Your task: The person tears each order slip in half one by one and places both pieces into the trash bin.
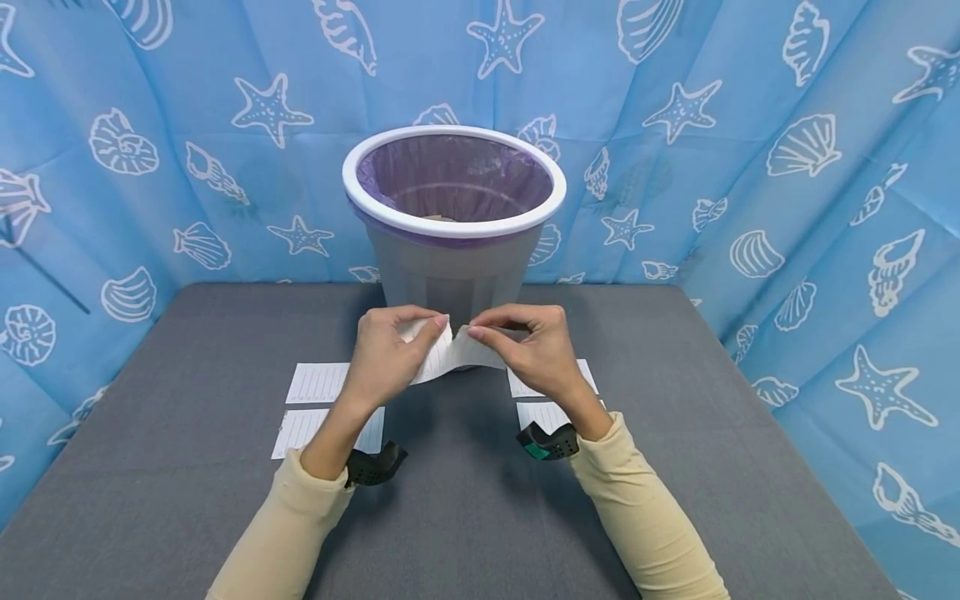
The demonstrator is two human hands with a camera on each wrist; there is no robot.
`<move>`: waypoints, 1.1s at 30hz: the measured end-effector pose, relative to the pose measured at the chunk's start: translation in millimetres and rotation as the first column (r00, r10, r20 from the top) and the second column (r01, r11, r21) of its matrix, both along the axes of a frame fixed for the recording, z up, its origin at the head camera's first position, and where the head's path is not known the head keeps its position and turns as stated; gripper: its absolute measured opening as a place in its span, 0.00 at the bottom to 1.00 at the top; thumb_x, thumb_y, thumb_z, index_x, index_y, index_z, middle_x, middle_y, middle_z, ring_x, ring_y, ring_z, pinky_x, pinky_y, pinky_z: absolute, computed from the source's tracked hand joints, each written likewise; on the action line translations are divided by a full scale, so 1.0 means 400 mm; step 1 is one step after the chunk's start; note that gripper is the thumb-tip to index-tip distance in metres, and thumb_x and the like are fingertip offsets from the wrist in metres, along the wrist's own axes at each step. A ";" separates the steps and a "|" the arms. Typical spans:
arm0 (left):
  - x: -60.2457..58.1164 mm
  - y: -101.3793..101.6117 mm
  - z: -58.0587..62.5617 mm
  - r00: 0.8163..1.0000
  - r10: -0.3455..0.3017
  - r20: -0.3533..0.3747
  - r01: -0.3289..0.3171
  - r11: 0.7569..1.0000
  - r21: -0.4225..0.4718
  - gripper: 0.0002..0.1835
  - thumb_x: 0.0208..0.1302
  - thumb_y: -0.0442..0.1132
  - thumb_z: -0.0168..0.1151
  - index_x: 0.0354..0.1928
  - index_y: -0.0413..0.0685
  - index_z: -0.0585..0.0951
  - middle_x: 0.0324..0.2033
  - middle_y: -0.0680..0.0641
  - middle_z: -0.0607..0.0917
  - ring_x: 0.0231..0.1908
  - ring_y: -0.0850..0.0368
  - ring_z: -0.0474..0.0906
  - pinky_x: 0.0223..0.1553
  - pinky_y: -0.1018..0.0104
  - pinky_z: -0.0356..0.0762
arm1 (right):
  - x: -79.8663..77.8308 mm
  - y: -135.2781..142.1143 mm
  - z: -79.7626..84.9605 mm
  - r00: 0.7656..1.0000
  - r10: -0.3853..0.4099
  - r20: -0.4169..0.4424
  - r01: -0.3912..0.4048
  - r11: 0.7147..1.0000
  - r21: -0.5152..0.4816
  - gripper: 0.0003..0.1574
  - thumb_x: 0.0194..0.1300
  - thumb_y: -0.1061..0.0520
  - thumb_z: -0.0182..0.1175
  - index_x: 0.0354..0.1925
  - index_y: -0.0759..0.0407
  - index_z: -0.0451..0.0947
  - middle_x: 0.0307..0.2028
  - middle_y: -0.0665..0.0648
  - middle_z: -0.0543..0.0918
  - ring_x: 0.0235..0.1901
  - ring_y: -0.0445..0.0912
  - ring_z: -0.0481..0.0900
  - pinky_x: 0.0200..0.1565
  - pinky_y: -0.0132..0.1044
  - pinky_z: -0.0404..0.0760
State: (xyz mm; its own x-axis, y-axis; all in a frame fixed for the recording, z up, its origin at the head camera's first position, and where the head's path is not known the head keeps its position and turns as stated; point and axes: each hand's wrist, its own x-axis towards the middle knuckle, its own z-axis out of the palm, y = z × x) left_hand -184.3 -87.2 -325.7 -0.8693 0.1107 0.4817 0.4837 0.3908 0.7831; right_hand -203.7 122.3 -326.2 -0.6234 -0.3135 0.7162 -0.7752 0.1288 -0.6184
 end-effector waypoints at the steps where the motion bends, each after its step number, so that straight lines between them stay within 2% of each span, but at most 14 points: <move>1: -0.001 -0.001 0.000 1.000 0.009 -0.006 -0.009 1.000 0.001 0.10 0.69 0.38 0.66 0.41 0.36 0.89 0.37 0.42 0.90 0.28 0.54 0.83 0.26 0.61 0.77 | 0.001 0.001 0.001 1.000 0.003 0.000 -0.003 1.000 -0.007 0.03 0.59 0.70 0.71 0.34 0.67 0.88 0.31 0.58 0.89 0.31 0.46 0.87 0.41 0.38 0.85; 8: -0.006 -0.014 0.002 0.996 0.073 -0.058 -0.073 0.997 0.011 0.10 0.68 0.37 0.67 0.42 0.36 0.89 0.36 0.41 0.89 0.25 0.53 0.82 0.23 0.62 0.76 | 0.014 0.010 0.017 1.000 0.017 -0.006 -0.017 0.998 -0.058 0.02 0.60 0.70 0.71 0.35 0.68 0.88 0.31 0.60 0.89 0.30 0.46 0.86 0.37 0.36 0.84; 13: -0.009 -0.027 0.008 0.987 0.127 -0.097 -0.125 0.992 0.028 0.10 0.67 0.36 0.68 0.41 0.34 0.89 0.36 0.39 0.89 0.27 0.50 0.83 0.26 0.59 0.77 | 0.023 0.023 0.034 0.999 0.004 -0.036 -0.007 0.995 -0.096 0.03 0.61 0.68 0.71 0.34 0.70 0.87 0.31 0.60 0.89 0.30 0.46 0.86 0.35 0.35 0.83; 17: -0.008 -0.035 0.016 0.983 0.150 -0.109 -0.144 0.988 0.058 0.10 0.67 0.36 0.68 0.41 0.33 0.89 0.36 0.38 0.89 0.29 0.49 0.83 0.28 0.59 0.76 | 0.027 0.035 0.044 0.999 -0.022 -0.043 0.018 0.994 -0.106 0.03 0.59 0.72 0.70 0.34 0.70 0.87 0.31 0.62 0.88 0.30 0.45 0.86 0.34 0.33 0.83; 21: -0.001 -0.039 0.025 0.985 0.136 -0.109 -0.126 0.988 0.090 0.10 0.67 0.38 0.69 0.41 0.35 0.89 0.36 0.40 0.89 0.30 0.50 0.82 0.28 0.62 0.75 | 0.029 0.042 0.049 0.998 -0.040 -0.040 0.036 0.994 -0.101 0.07 0.57 0.77 0.69 0.34 0.70 0.87 0.32 0.63 0.88 0.31 0.44 0.86 0.35 0.33 0.83; 25: 0.013 -0.043 0.037 0.988 0.105 -0.117 -0.090 0.988 0.127 0.09 0.67 0.38 0.69 0.41 0.38 0.90 0.37 0.43 0.89 0.35 0.52 0.82 0.34 0.61 0.76 | 0.026 0.046 0.050 0.999 -0.039 -0.038 0.035 0.995 -0.093 0.08 0.57 0.77 0.68 0.35 0.70 0.87 0.32 0.64 0.88 0.31 0.44 0.86 0.35 0.33 0.83; 33: 0.029 -0.057 0.070 0.978 0.083 -0.191 -0.050 0.984 0.173 0.07 0.66 0.36 0.70 0.40 0.39 0.90 0.36 0.45 0.90 0.41 0.55 0.84 0.43 0.64 0.77 | 0.009 0.067 0.067 0.998 -0.049 -0.041 0.045 0.994 -0.099 0.05 0.58 0.75 0.69 0.35 0.70 0.87 0.31 0.66 0.87 0.30 0.43 0.86 0.35 0.32 0.83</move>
